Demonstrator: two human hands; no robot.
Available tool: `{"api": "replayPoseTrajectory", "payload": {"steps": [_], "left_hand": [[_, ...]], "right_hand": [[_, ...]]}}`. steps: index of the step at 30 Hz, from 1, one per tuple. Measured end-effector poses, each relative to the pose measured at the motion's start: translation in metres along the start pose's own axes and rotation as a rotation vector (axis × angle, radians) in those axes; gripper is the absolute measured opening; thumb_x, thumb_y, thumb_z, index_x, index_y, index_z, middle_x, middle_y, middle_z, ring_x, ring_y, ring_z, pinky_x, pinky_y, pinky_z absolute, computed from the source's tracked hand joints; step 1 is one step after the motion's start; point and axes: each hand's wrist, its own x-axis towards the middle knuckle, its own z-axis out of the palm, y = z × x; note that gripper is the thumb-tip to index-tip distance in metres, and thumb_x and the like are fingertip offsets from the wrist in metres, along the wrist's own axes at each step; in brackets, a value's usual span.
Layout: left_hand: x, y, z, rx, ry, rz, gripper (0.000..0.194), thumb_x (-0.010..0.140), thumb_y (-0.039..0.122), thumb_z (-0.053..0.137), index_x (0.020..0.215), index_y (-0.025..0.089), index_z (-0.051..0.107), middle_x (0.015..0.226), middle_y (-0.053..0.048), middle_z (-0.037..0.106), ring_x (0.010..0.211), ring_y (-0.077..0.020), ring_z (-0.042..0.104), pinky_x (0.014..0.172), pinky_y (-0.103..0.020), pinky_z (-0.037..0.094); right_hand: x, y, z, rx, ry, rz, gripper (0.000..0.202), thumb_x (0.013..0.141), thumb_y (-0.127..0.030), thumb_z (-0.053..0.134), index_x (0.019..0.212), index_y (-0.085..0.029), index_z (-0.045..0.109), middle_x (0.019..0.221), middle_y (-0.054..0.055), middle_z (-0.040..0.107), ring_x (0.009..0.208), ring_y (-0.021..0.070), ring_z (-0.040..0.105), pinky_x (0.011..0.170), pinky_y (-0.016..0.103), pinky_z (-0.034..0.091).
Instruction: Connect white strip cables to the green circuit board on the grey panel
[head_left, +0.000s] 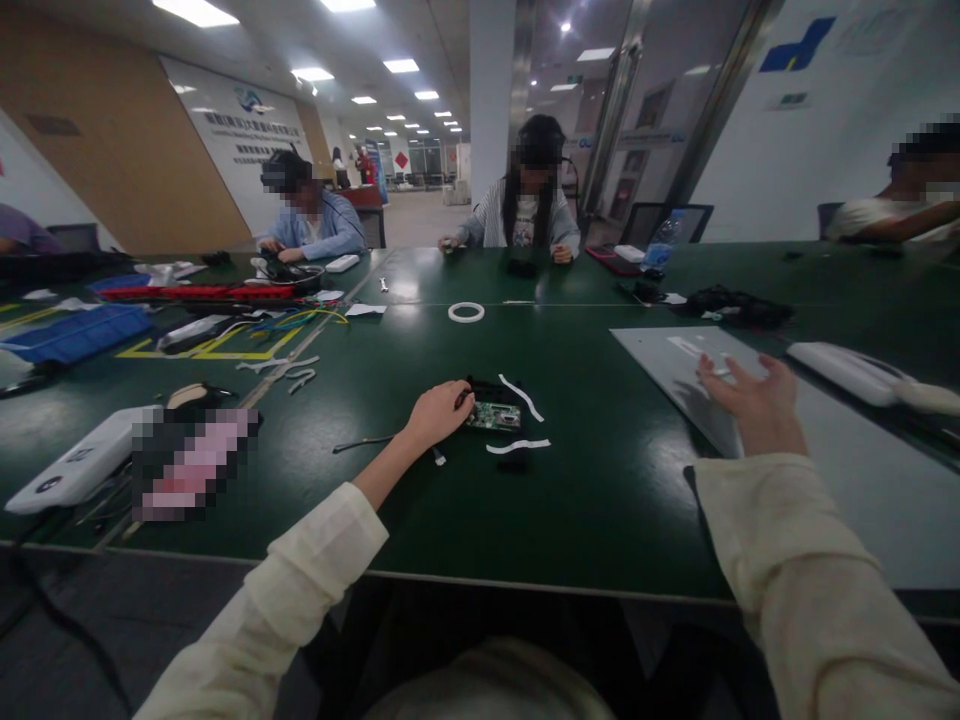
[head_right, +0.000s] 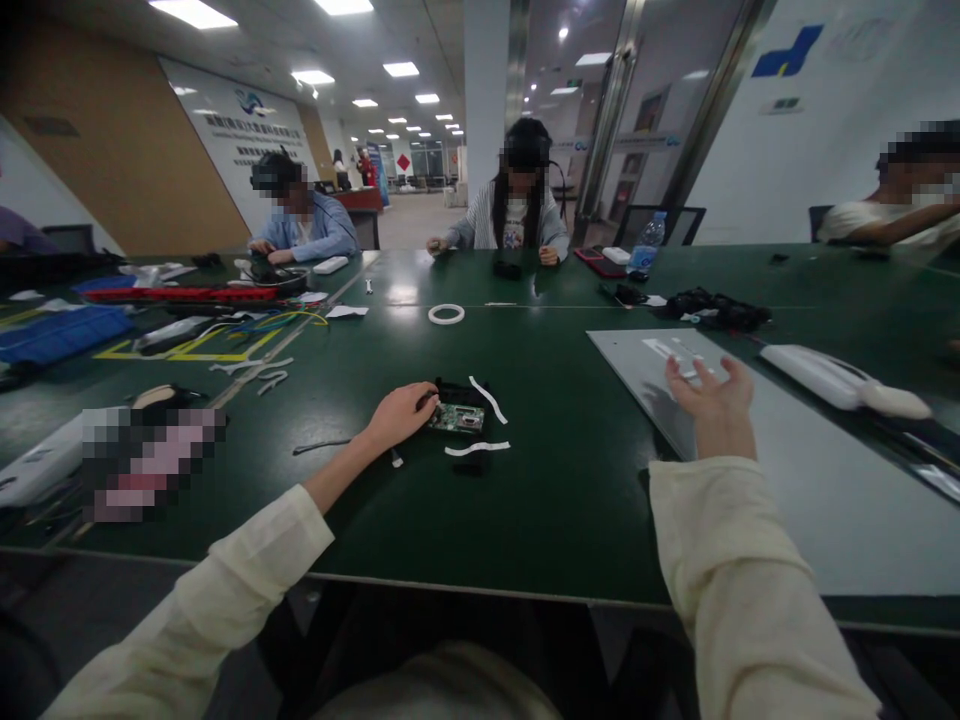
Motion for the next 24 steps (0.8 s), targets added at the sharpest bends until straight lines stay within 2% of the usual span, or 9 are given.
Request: {"api": "replayPoseTrajectory", "payload": {"steps": [3, 8, 11, 14, 16, 17, 19, 21, 24], "left_hand": [[0.000, 0.000, 0.000, -0.004, -0.004, -0.003, 0.029, 0.092, 0.034, 0.036, 0.106, 0.019, 0.057, 0.098, -0.004, 0.064, 0.087, -0.0169, 0.061, 0.074, -0.027, 0.046], [0.000, 0.002, -0.001, 0.017, -0.001, -0.023, 0.028, 0.091, 0.033, 0.037, 0.106, 0.019, 0.057, 0.098, -0.004, 0.064, 0.085, -0.0171, 0.061, 0.074, -0.027, 0.046], [0.000, 0.003, -0.001, 0.022, -0.003, -0.028, 0.028, 0.091, 0.033, 0.037, 0.105, 0.020, 0.057, 0.101, -0.004, 0.064, 0.088, -0.0175, 0.060, 0.076, -0.027, 0.046], [0.000, 0.005, -0.002, 0.019, -0.012, -0.044, 0.027, 0.090, 0.032, 0.038, 0.106, 0.020, 0.057, 0.102, -0.004, 0.064, 0.090, -0.0177, 0.060, 0.078, -0.028, 0.045], [0.000, 0.006, -0.002, 0.011, -0.016, -0.059, 0.027, 0.090, 0.032, 0.039, 0.106, 0.020, 0.056, 0.102, -0.004, 0.064, 0.090, -0.0174, 0.060, 0.078, -0.027, 0.045], [0.000, 0.006, -0.002, 0.006, -0.016, -0.060, 0.027, 0.090, 0.032, 0.039, 0.106, 0.020, 0.056, 0.102, -0.004, 0.064, 0.089, -0.0172, 0.060, 0.077, -0.027, 0.046], [0.000, 0.006, -0.002, -0.002, -0.010, -0.047, 0.027, 0.090, 0.032, 0.038, 0.106, 0.020, 0.056, 0.100, -0.004, 0.064, 0.087, -0.0170, 0.061, 0.074, -0.026, 0.046], [0.000, 0.004, -0.001, 0.001, 0.004, -0.030, 0.026, 0.090, 0.032, 0.038, 0.105, 0.020, 0.056, 0.099, -0.004, 0.064, 0.085, -0.0172, 0.061, 0.072, -0.026, 0.046], [0.000, -0.003, 0.004, 0.010, 0.003, -0.014, 0.025, 0.089, 0.030, 0.038, 0.100, 0.019, 0.058, 0.093, -0.004, 0.065, 0.082, -0.0179, 0.061, 0.071, -0.028, 0.046]], "right_hand": [[0.004, 0.005, -0.004, 0.280, 0.009, 0.287, 0.027, 0.079, -0.025, 0.027, 0.069, -0.016, 0.050, 0.104, 0.017, 0.047, 0.081, 0.0128, 0.057, 0.065, 0.028, 0.045], [0.008, 0.008, -0.006, 0.359, 0.087, 0.275, 0.025, 0.080, -0.022, 0.026, 0.069, -0.015, 0.048, 0.093, 0.009, 0.048, 0.070, 0.0068, 0.051, 0.059, 0.022, 0.039], [-0.001, 0.003, 0.006, 0.314, 0.086, 0.206, 0.026, 0.082, -0.024, 0.024, 0.072, -0.016, 0.048, 0.088, 0.006, 0.049, 0.065, 0.0063, 0.047, 0.059, 0.022, 0.039], [-0.026, -0.002, 0.035, 0.214, -0.105, 0.139, 0.021, 0.080, -0.027, 0.033, 0.075, -0.017, 0.051, 0.087, 0.004, 0.053, 0.064, 0.0066, 0.047, 0.061, 0.021, 0.041], [-0.054, -0.005, 0.065, 0.179, -0.255, 0.143, 0.010, 0.073, -0.025, 0.050, 0.076, -0.018, 0.056, 0.088, 0.003, 0.057, 0.066, 0.0076, 0.050, 0.063, 0.021, 0.044], [-0.071, -0.006, 0.082, 0.159, -0.331, 0.146, 0.009, 0.068, -0.023, 0.057, 0.076, -0.019, 0.058, 0.087, 0.002, 0.059, 0.067, 0.0084, 0.051, 0.063, 0.021, 0.045], [-0.110, -0.009, 0.118, 0.042, -0.617, 0.109, 0.015, 0.068, -0.026, 0.063, 0.082, -0.022, 0.063, 0.089, 0.002, 0.061, 0.070, 0.0096, 0.053, 0.065, 0.022, 0.047], [-0.153, -0.011, 0.153, -0.050, -0.836, 0.064, 0.018, 0.072, -0.030, 0.062, 0.089, -0.024, 0.065, 0.090, 0.002, 0.062, 0.073, 0.0103, 0.054, 0.067, 0.024, 0.047], [-0.211, -0.008, 0.195, -0.171, -1.089, -0.015, 0.020, 0.077, -0.033, 0.057, 0.093, -0.025, 0.066, 0.089, 0.001, 0.061, 0.074, 0.0118, 0.055, 0.068, 0.028, 0.047]]}}
